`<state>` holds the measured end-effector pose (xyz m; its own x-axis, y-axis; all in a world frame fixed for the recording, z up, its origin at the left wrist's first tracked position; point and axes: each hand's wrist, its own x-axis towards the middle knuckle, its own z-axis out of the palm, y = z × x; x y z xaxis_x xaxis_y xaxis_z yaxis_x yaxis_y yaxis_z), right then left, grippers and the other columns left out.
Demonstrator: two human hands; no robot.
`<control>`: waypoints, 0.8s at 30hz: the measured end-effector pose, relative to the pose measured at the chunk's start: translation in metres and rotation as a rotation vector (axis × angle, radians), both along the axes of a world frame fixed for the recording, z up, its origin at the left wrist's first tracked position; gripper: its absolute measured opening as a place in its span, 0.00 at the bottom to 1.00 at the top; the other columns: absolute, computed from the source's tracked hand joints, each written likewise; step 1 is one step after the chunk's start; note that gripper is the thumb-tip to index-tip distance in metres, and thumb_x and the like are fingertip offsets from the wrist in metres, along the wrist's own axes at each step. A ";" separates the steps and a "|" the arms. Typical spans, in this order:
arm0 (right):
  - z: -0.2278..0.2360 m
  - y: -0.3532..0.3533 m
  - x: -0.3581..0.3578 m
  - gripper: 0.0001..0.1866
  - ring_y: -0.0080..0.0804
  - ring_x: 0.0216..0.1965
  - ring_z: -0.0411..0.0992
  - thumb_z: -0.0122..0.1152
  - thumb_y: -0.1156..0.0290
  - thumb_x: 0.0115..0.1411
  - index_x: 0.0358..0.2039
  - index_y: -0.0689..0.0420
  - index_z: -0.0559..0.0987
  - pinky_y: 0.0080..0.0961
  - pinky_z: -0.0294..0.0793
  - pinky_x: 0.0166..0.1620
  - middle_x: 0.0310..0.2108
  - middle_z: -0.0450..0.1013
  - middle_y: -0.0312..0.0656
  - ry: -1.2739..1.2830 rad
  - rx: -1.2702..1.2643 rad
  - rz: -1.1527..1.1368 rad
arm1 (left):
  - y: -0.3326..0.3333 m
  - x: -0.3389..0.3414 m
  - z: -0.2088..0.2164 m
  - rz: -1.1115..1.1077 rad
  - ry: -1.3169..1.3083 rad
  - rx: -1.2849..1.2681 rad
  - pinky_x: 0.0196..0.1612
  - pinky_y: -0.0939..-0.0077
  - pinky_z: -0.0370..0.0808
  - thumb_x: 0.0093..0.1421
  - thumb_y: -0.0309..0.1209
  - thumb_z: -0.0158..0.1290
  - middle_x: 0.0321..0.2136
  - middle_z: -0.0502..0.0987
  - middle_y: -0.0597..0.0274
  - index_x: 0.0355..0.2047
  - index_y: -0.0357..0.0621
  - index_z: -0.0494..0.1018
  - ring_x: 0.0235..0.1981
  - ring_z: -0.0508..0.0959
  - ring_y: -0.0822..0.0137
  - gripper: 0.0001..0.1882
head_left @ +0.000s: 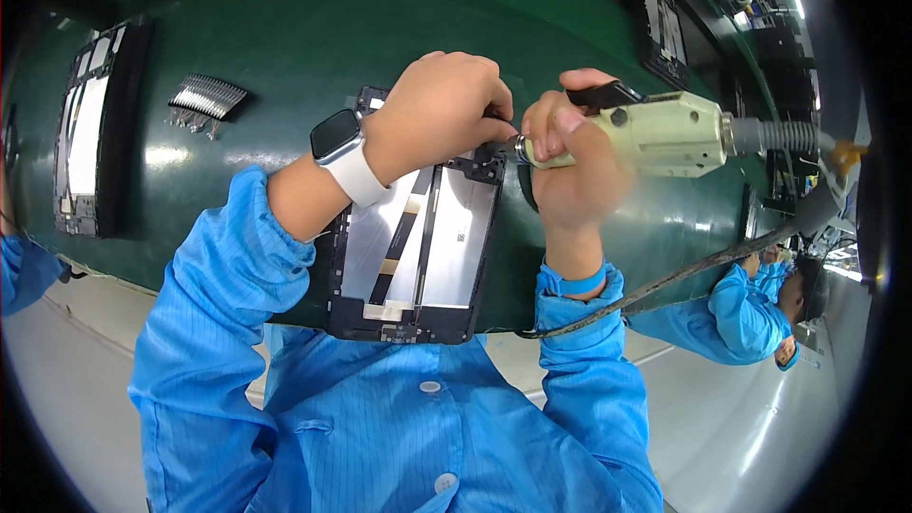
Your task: The worker assembles components into tablet housing using an electric screwdriver on a factory production line.
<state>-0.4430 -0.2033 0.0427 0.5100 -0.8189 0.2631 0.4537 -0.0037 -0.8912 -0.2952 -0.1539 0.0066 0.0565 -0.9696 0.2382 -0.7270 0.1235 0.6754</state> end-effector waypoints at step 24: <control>-0.008 0.004 -0.004 0.14 0.21 0.20 0.67 0.54 0.85 0.52 0.41 0.67 0.74 0.18 0.67 0.25 0.22 0.70 0.39 -0.011 0.003 0.064 | 0.000 -0.004 -0.007 0.008 0.012 -0.072 0.34 0.62 0.74 0.47 0.34 0.64 0.24 0.78 0.58 0.25 0.46 0.83 0.29 0.79 0.54 0.07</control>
